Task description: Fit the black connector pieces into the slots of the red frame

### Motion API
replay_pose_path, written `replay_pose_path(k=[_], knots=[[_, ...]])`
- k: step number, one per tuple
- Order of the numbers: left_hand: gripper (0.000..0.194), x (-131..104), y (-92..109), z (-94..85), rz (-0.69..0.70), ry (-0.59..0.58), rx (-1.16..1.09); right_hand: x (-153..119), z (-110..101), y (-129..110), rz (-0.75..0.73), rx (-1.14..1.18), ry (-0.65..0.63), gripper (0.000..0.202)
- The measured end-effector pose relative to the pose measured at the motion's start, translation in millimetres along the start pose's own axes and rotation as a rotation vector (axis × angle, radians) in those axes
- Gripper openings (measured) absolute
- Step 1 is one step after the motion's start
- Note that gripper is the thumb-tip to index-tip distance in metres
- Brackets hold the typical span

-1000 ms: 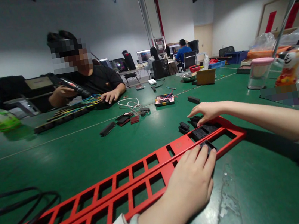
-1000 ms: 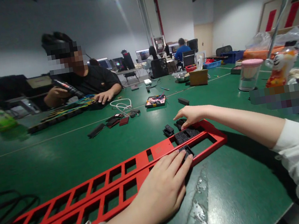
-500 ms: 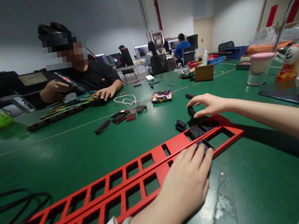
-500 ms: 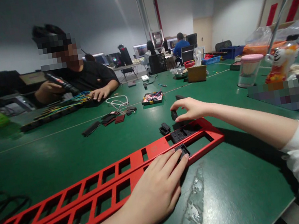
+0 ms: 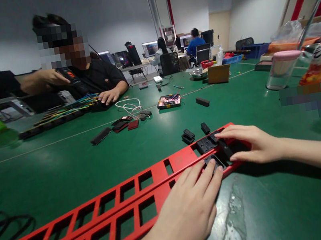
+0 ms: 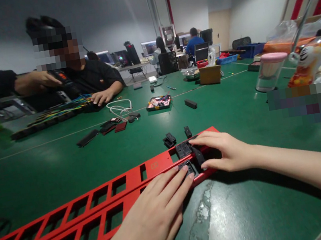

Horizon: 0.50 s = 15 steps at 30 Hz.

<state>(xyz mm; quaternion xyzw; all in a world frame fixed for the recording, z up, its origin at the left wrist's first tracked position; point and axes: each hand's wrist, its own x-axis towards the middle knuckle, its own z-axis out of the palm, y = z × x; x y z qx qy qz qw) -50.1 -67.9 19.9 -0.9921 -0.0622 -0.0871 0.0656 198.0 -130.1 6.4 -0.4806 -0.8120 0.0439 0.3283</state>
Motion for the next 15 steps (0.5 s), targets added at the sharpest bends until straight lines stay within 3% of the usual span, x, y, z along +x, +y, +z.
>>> replay_pose_path(k=[15], knots=[[0.046,1.7,-1.5,0.0,0.016,-0.029,0.013,-1.0,6.8,-6.3,-0.019,-0.028,-0.073,0.048]])
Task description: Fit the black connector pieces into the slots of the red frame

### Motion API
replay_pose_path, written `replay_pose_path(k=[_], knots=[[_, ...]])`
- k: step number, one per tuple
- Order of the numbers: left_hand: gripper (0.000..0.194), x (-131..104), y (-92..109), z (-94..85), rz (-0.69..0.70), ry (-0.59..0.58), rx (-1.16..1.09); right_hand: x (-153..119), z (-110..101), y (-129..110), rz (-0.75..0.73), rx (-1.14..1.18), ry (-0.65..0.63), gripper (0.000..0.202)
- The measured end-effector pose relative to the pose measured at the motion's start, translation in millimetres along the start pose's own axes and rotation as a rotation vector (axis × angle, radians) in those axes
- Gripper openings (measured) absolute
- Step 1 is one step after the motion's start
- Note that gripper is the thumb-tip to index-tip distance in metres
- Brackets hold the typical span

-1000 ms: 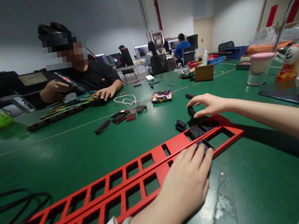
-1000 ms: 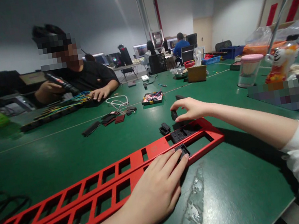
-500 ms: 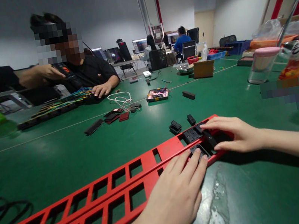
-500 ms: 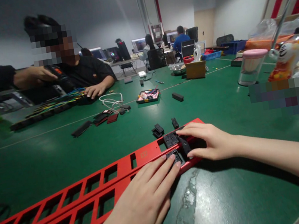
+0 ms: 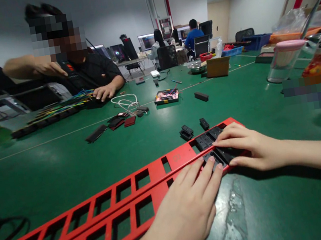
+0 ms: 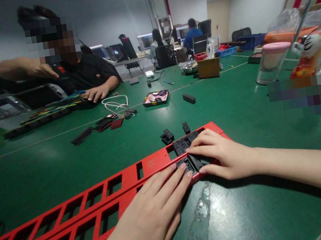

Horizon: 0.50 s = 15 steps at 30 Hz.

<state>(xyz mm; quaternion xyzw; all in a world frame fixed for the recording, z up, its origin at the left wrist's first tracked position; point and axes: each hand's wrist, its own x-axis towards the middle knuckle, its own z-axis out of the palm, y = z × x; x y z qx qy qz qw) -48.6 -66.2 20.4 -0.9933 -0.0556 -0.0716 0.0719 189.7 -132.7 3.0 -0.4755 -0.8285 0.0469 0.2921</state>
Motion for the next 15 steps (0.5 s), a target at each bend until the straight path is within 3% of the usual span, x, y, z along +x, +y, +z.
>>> replay_pose_path(k=[15], knots=[[0.046,0.9,-0.2,-0.8,-0.001,0.015,-0.009,1.1,1.7,-3.3,0.003,-0.087,-0.051,0.044]])
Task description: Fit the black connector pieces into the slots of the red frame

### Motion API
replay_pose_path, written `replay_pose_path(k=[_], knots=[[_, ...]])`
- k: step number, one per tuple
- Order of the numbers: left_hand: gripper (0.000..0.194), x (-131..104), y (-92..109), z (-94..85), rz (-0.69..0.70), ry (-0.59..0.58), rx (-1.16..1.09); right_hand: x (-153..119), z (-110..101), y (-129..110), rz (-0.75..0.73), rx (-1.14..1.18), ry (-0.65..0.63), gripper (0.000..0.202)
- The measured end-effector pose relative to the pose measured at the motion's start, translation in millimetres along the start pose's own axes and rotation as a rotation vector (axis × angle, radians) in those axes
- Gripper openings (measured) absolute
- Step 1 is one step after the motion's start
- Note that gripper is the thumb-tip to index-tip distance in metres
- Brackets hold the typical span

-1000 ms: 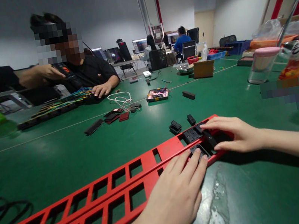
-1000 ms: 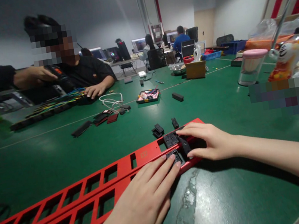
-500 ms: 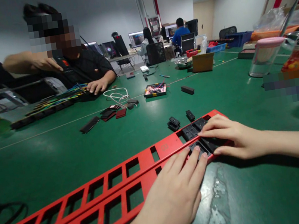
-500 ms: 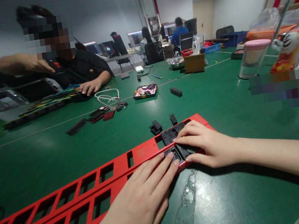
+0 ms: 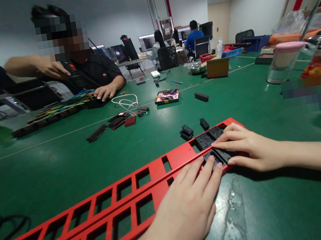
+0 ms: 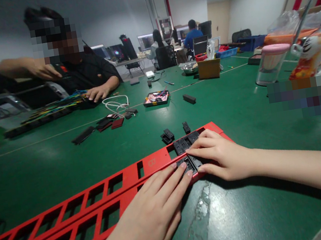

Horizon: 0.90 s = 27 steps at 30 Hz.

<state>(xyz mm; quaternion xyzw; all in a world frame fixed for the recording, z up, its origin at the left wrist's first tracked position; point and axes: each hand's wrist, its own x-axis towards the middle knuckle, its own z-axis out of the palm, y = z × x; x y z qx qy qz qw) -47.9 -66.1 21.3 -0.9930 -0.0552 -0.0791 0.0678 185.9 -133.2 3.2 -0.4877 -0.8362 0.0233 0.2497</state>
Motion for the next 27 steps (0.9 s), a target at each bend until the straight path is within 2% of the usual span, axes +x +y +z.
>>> replay_pose_path(k=[9,18,27], knots=[[0.046,0,0,-0.1,-0.001,0.004,0.008,-1,4,-7,-0.026,-0.169,0.001,0.041],[0.045,0,0,0.8,0.000,0.016,0.017,-3,4,-17,-0.055,-0.337,-0.019,0.050],[0.045,1,2,0.7,-0.001,0.025,0.017,-3,7,-17,-0.118,-0.380,-0.068,0.059]])
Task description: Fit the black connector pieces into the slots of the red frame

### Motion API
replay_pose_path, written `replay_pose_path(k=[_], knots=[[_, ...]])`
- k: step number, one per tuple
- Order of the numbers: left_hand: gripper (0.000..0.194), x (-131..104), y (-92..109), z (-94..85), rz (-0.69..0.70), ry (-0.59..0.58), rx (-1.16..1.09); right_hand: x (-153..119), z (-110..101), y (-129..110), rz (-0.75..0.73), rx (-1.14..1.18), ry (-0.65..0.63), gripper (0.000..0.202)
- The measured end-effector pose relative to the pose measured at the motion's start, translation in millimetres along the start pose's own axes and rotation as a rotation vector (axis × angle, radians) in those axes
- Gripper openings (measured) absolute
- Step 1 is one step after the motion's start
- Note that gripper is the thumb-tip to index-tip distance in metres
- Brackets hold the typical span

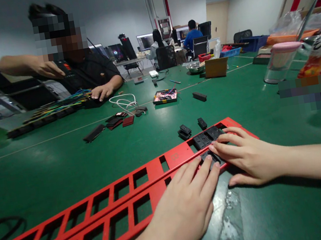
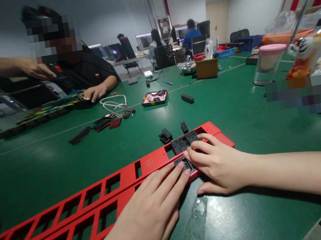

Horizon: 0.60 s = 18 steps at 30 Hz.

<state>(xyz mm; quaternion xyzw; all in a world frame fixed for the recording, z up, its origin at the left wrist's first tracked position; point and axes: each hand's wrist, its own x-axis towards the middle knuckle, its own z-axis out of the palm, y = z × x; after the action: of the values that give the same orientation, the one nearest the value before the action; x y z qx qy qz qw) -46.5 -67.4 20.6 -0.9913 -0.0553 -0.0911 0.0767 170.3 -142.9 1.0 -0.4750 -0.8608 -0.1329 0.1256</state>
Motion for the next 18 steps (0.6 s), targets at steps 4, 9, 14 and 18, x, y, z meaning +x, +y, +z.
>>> replay_pose_path(k=[4,9,14,18], knots=[[0.047,0,0,0.2,-0.001,-0.002,-0.004,1,-2,4,-0.001,0.041,0.016,0.059],[0.049,0,0,-1.8,-0.002,-0.037,-0.012,2,0,18,0.061,0.135,0.121,0.045],[0.049,0,0,-4.0,-0.022,-0.044,-0.032,5,4,39,0.271,0.193,0.263,0.033],[0.050,0,0,-5.2,-0.027,-0.056,-0.059,13,10,55,0.287,0.206,0.292,0.030]])
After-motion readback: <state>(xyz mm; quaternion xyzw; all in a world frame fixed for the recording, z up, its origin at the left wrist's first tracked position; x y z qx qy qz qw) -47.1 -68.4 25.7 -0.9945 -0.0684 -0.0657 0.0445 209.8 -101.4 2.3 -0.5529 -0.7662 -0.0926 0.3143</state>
